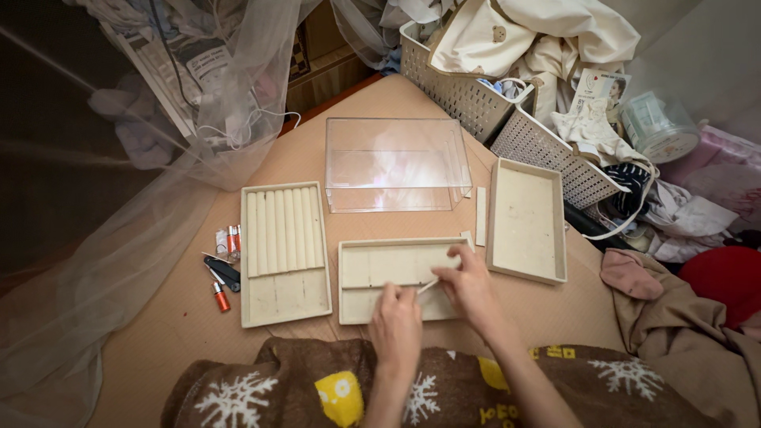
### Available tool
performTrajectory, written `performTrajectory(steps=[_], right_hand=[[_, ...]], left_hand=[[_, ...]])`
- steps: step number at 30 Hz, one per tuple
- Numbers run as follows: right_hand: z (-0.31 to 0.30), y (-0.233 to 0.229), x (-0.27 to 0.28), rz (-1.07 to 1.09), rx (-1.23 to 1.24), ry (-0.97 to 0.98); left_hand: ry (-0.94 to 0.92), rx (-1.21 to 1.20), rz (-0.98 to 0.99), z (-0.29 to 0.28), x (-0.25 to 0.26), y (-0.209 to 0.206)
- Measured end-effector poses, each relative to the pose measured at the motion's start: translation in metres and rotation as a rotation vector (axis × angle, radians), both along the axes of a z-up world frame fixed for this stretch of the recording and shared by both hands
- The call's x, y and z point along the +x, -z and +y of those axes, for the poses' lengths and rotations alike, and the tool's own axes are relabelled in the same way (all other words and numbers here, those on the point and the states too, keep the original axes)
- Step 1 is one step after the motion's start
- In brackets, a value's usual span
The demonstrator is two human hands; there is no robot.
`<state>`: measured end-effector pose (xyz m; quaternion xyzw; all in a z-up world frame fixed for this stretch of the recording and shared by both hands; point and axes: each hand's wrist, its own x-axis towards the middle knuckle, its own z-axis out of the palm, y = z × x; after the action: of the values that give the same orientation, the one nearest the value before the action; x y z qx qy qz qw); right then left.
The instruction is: The person assembles a beige plastic storage box by inserting dividers into a tray, placing a cylindrical insert, and stacking the trays inside a clear lid. They then place small items into the compartments and close the box.
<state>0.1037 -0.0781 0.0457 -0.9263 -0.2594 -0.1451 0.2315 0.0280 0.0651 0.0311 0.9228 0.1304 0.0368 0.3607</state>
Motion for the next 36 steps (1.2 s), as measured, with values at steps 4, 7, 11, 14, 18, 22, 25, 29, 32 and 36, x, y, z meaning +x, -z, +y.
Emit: performTrajectory(steps=[4,7,11,14,18,22,25,29,32,36], right_hand=[[-0.007,-0.009,-0.014,0.603,-0.142,0.16],[0.004,-0.009,-0.033,0.534,0.065,0.246],[0.01,-0.007,-0.037,0.395,0.085,0.28],[0.011,0.0,-0.034,0.357,0.107,0.281],[0.022,0.011,-0.029,0.392,0.168,0.329],[0.028,0.019,-0.035,0.352,0.163,0.357],[0.033,0.019,-0.035,0.357,0.157,0.397],[0.039,0.02,-0.032,0.317,0.172,0.396],[0.041,0.02,-0.031,0.338,0.166,0.398],[0.038,0.02,-0.031,0.407,0.152,0.411]], left_hand=[[-0.069,-0.115,-0.283,0.008,0.016,-0.004],[-0.184,-0.261,-0.284,0.005,0.014,-0.004],[-0.225,-0.454,-0.127,0.001,0.011,0.006],[-0.207,-0.567,-0.272,-0.002,0.012,0.018],[-0.164,-0.386,-0.253,-0.004,0.016,0.026],[-0.141,-0.393,-0.218,-0.006,0.008,0.031],[-0.136,-0.421,-0.195,-0.007,0.007,0.03],[-0.118,-0.452,-0.167,-0.006,0.008,0.029],[-0.105,-0.454,-0.15,-0.004,0.008,0.03],[-0.095,-0.465,-0.147,-0.003,0.008,0.032]])
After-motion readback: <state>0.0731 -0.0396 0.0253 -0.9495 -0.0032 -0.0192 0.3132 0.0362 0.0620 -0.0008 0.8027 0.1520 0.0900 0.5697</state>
